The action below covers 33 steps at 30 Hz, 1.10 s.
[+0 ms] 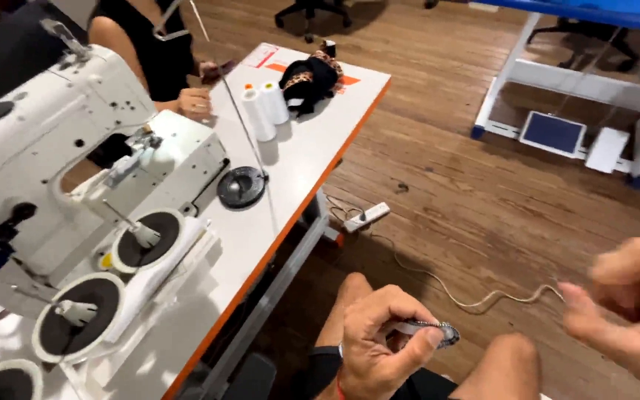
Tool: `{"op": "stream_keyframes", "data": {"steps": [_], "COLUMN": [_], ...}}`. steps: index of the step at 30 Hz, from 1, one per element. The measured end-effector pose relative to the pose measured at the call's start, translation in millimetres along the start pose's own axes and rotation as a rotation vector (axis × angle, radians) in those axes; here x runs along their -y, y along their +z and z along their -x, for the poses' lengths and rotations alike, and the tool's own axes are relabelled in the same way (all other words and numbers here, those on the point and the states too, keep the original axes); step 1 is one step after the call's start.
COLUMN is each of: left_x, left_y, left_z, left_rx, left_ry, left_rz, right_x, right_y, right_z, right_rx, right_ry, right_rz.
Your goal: Attaching small plastic or metal tips to the ends of white cords at an alteration workstation.
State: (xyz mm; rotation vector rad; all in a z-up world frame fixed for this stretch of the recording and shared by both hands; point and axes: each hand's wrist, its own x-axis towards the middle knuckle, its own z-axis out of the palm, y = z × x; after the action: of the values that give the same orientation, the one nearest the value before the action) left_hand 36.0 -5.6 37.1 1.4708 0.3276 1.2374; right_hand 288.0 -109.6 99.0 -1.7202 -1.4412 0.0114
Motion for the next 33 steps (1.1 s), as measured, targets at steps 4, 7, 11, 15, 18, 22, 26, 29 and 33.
{"op": "stream_keyframes", "data": {"steps": [4, 7, 11, 15, 18, 22, 26, 29, 33], "left_x": [-12.1, -8.8, 2.6, 3.7, -7.5, -5.4, 6.5, 21.3, 40.9], "left_y": [0.3, -2.8, -2.1, 3.5, 10.2, 13.4, 8.0, -1.4, -2.6], "left_z": [-5.0, -1.8, 1.5, 0.2, -8.9, -13.1, -5.2, 3.7, 15.4], "left_rx": [0.077, 0.127, 0.131, 0.163, 0.174, 0.156, 0.201, 0.293, 0.38], "left_ry": [0.008, -0.065, -0.065, -0.081, -0.054, 0.013, -0.149, -0.345, -0.515], "left_rz": [-0.08, -0.086, -0.055, -0.046, -0.081, -0.187, -0.148, -0.017, 0.082], "right_x": [1.9, -34.1, -308.7, -394.3, 5.7, 19.2, 10.6, 6.8, -0.4], "right_y": [-21.7, -47.1, -33.5, -60.2, -45.1, 25.7, 55.6, 53.3, 50.6], "right_z": [-41.3, -52.4, 0.7, 72.2, -66.9, 0.2, 27.5, 37.1, 49.1], "right_rx": [0.172, 0.435, 0.456, 0.221, 0.456, 0.608, 0.365, 0.36, 0.346], "right_ry": [-0.014, -0.072, -0.234, 0.032, -0.036, -0.039, -0.036, 0.073, 0.121], "right_rz": [-0.021, -0.237, 0.059, 0.429, -0.184, -0.399, -0.573, -0.613, -0.522]}}
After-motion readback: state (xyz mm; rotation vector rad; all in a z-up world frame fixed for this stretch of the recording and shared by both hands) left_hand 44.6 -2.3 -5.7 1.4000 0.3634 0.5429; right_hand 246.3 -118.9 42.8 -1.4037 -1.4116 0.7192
